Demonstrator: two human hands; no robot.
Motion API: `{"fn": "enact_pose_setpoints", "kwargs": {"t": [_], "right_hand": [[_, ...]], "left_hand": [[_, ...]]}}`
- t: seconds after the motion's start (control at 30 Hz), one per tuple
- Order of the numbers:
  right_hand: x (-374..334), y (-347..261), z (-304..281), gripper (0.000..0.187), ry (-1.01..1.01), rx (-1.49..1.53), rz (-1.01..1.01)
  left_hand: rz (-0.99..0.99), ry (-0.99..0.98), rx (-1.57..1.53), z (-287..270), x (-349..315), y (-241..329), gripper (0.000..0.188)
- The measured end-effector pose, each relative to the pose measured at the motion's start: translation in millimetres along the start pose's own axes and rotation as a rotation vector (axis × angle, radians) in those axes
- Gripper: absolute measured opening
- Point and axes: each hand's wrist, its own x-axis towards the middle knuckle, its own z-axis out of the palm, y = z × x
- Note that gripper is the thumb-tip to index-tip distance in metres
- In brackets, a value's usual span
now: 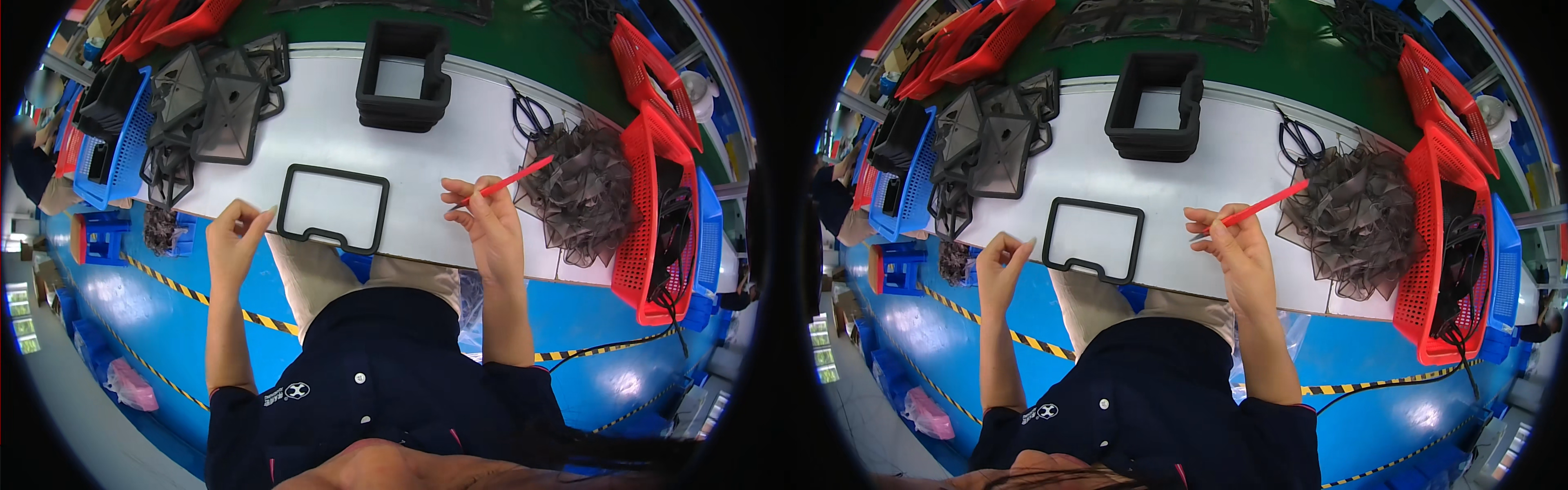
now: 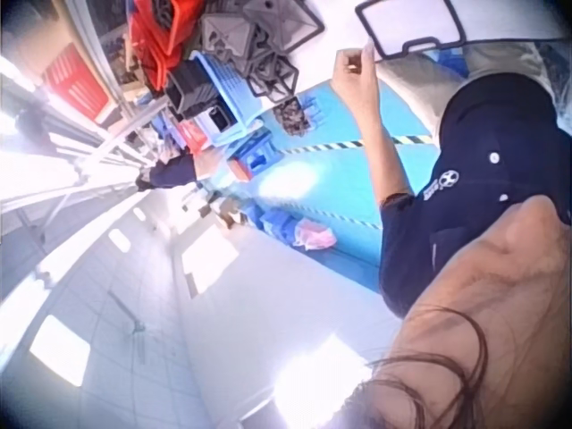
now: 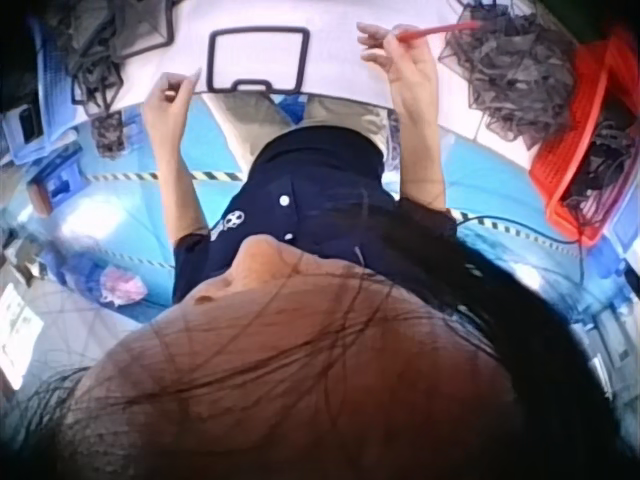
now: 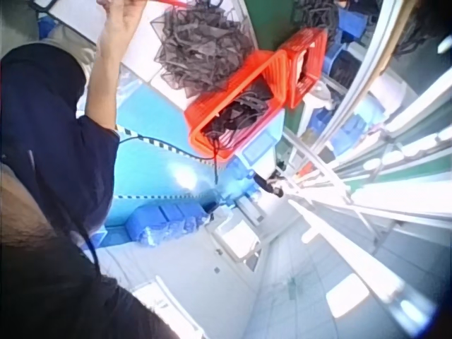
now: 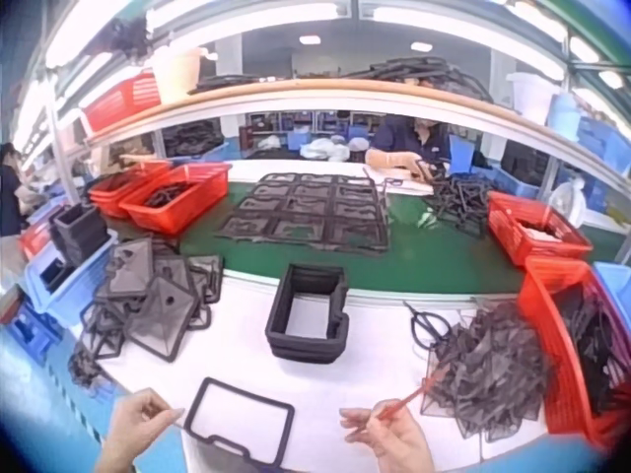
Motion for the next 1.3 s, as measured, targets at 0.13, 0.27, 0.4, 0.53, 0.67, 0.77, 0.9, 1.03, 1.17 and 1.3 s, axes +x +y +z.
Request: {"fn": "enact_pose_setpoints", "kwargs": {"t": [0.13,0.27,0.4,0.53,0.67,0.77,0.9,1.03,1.17,1.3], "right_hand": [[-2,7,12,0.011,-0.084,0.137,0.045],[-12,19,27,0.016,-0.111,0.206,0.119],[-12,37,49,0.028,-0.241,0.237,0.151],[3,49,62,0.028,-0.175,0.228,0.099],[14,46,66,0.029,-0.201,0.175,-0.037],[12,43,65,0.027,-0.297,0.169,-0.07],[5,45,61,0.023,-0.343,0.064,-0.292],[-3,48,55,0.019,-0.366,-0.116,-0.462],[-6,44,51,0.017,-0.353,-0.247,-0.564],[-7,42,50,0.018,-0.338,-0.344,-0.714]], "left_hand": [[0.642,0.032,0.258,32,41,33,0.018],[0.535,-0.301,0.413,35,51,44,0.028],[0.497,-0.404,0.26,21,50,46,0.025],[-0.065,-0.64,-0.131,13,40,64,0.021],[-0.25,-0.624,-0.651,25,22,46,0.027],[-0.333,-0.683,-1.025,35,6,34,0.03],[-0.372,-0.56,-1.412,58,-25,47,0.036],[-0.274,-0.522,-1.4,71,-41,56,0.038],[-0.225,-0.498,-1.381,72,-50,63,0.041],[-0.174,-0.442,-1.266,73,-55,66,0.043]]}}
